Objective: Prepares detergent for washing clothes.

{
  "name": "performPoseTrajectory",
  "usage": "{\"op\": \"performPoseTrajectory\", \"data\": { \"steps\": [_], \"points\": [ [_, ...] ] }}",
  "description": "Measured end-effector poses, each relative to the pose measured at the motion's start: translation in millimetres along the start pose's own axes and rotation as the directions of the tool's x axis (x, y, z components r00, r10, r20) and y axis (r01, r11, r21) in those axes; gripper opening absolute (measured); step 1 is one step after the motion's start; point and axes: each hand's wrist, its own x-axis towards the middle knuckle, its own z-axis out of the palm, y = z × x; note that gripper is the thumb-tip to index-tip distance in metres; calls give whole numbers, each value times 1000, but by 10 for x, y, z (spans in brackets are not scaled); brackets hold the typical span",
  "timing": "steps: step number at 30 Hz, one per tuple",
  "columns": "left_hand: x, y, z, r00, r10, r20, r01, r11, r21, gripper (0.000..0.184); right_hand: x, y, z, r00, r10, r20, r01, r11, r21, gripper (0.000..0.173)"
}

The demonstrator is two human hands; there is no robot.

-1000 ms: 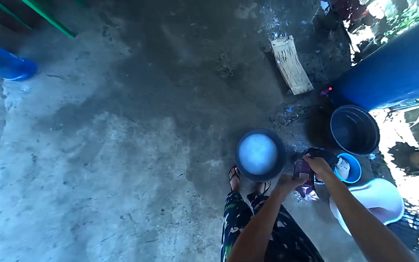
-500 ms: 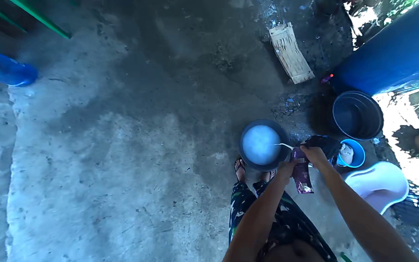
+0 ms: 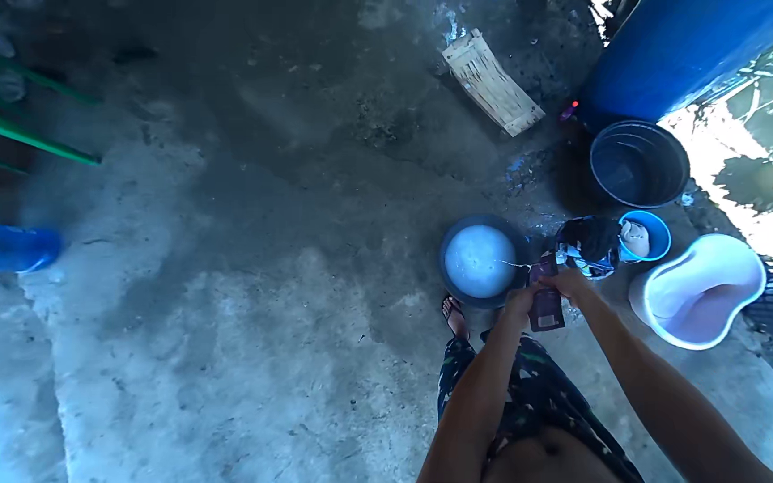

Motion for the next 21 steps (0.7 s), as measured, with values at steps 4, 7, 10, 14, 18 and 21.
{"op": "performPoseTrajectory", "data": {
  "steps": [4,7,10,14,18,21],
  "points": [
    [1,-32,10,1000,8,-15,-7,998,56,49,-6,89,34,998,21,-65,-24,999,-42,48],
    [-42,-24,37,999,35,-15,-33,994,106,49,44,221,69,996,35,-85,-28,997,77,47],
    [-70,38,45,998,55,-25,-48,976,212,50,45,294,7,1000,20,13,-23,960,278,42],
    [-120,142,68,998,57,-4,-53,942,332,48,152,331,-168,985,32,171,-113,865,488,39],
    [-90,150,122,998,52,-24,-40,939,341,47,238,284,-286,984,66,168,-146,839,525,41],
    [-73,139,145,998,38,-42,-22,940,341,47,286,311,-323,981,64,183,-154,830,535,40]
  ]
}}
